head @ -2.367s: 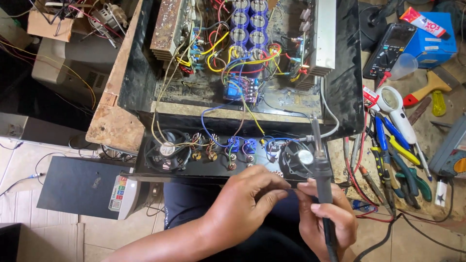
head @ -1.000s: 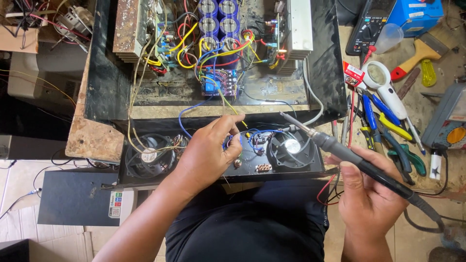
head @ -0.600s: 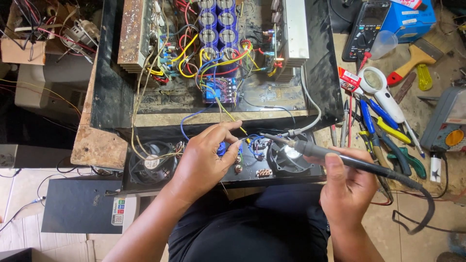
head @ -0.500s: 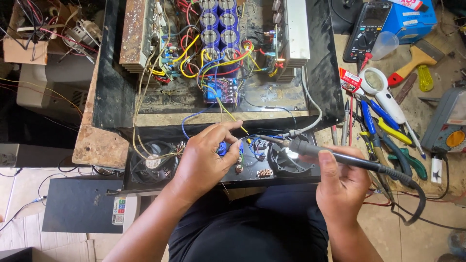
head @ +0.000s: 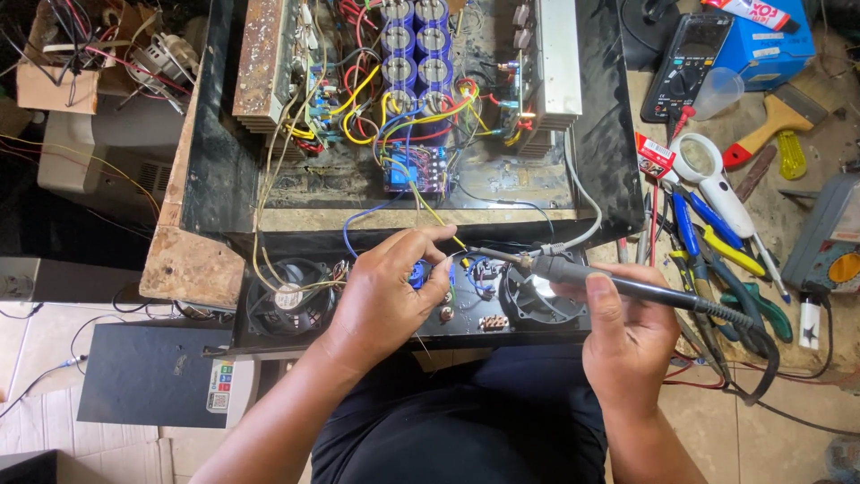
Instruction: The person is soldering wires to components inside a large electronic device chassis on a repair bench.
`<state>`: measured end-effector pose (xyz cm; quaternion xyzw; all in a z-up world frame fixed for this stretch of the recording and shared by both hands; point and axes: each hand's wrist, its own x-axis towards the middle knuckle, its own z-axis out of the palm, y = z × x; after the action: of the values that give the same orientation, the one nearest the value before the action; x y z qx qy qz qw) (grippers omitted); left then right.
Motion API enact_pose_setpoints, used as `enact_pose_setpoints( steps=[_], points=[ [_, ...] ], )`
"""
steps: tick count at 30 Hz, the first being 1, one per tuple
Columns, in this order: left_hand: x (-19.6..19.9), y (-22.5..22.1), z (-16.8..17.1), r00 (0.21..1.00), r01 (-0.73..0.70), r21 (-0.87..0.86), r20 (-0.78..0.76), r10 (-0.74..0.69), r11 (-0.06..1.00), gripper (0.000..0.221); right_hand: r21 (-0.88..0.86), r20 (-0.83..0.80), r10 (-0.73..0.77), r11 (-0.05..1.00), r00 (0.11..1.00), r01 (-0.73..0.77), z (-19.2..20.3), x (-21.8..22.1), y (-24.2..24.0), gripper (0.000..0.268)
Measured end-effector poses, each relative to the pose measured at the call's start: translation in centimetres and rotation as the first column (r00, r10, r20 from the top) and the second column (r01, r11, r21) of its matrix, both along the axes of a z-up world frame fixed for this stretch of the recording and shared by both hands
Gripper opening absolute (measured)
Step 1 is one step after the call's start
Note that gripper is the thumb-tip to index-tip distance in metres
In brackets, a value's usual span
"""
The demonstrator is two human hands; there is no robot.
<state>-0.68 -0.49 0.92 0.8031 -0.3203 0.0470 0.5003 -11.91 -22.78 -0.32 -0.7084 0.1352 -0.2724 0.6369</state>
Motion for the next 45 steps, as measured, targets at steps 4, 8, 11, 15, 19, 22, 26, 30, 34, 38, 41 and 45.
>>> enact_pose_setpoints(
  steps=[4, 8, 11, 15, 19, 22, 26, 30, 34, 38, 41, 45],
  points=[
    [0.03, -0.01, -0.3, 1.0, 0.012, -0.003, 0.0, -0.012, 1.0, 0.012, 0.007, -0.018, -0.002, 1.0, 1.0, 0.002, -0.01, 0.05, 0.12, 0.014],
    [0.06, -0.04, -0.47, 1.0, 0.012, 0.0, 0.009, -0.011, 1.0, 0.012, -0.017, -0.025, 0.025, 1.0, 0.999, -0.026, 0.47, 0.12, 0.26, 0.015],
    [0.08, -0.03, -0.47, 1.0, 0.017, -0.001, 0.008, -0.017, 1.0, 0.011, -0.015, -0.03, 0.03, 0.999, 0.999, -0.031, 0.33, 0.07, 0.19, 0.016],
    [0.03, -0.13, -0.47, 1.0, 0.012, -0.017, 0.023, -0.012, 1.0, 0.011, -0.016, -0.024, 0.016, 1.0, 1.0, -0.017, 0.1, 0.05, 0.09, 0.016],
    [0.01, -0.16, -0.5, 0.999, 0.012, -0.015, 0.032, -0.012, 1.0, 0.01, -0.03, -0.028, 0.042, 0.999, 0.999, -0.043, 0.36, 0.05, 0.12, 0.015],
    [0.01, -0.14, -0.58, 0.999, 0.013, -0.012, 0.035, -0.012, 1.0, 0.008, -0.031, -0.037, 0.043, 0.999, 0.998, -0.044, 0.37, 0.02, 0.08, 0.015],
    [0.04, -0.24, -0.89, 0.998, 0.01, -0.005, 0.056, -0.009, 1.0, 0.003, -0.011, -0.029, 0.061, 0.998, 0.998, -0.061, 0.21, -0.01, -0.07, 0.016],
    [-0.01, -0.24, -0.43, 0.998, 0.012, -0.002, 0.057, -0.012, 1.0, 0.006, 0.025, -0.03, 0.059, 0.998, 0.998, -0.058, 0.27, -0.02, 0.03, 0.014],
    [-0.01, -0.28, -0.53, 0.999, 0.013, -0.006, 0.052, -0.012, 1.0, 0.004, 0.001, -0.029, 0.047, 0.999, 0.998, -0.047, 0.12, -0.05, -0.04, 0.016],
    [0.02, -0.27, -0.6, 0.999, 0.003, 0.006, 0.052, -0.004, 1.0, 0.003, 0.011, -0.017, 0.035, 0.999, 0.999, -0.035, -0.21, -0.19, -0.18, 0.015],
    [0.03, -0.28, -0.42, 0.998, 0.018, -0.019, 0.058, -0.017, 1.0, 0.006, 0.012, -0.01, 0.044, 0.999, 0.999, -0.044, -0.07, -0.13, -0.14, 0.015],
    [0.09, -0.34, -0.68, 0.998, 0.011, -0.01, 0.055, -0.01, 1.0, 0.001, -0.01, -0.027, 0.049, 0.999, 0.998, -0.049, 0.02, -0.14, -0.18, 0.016]
  ],
)
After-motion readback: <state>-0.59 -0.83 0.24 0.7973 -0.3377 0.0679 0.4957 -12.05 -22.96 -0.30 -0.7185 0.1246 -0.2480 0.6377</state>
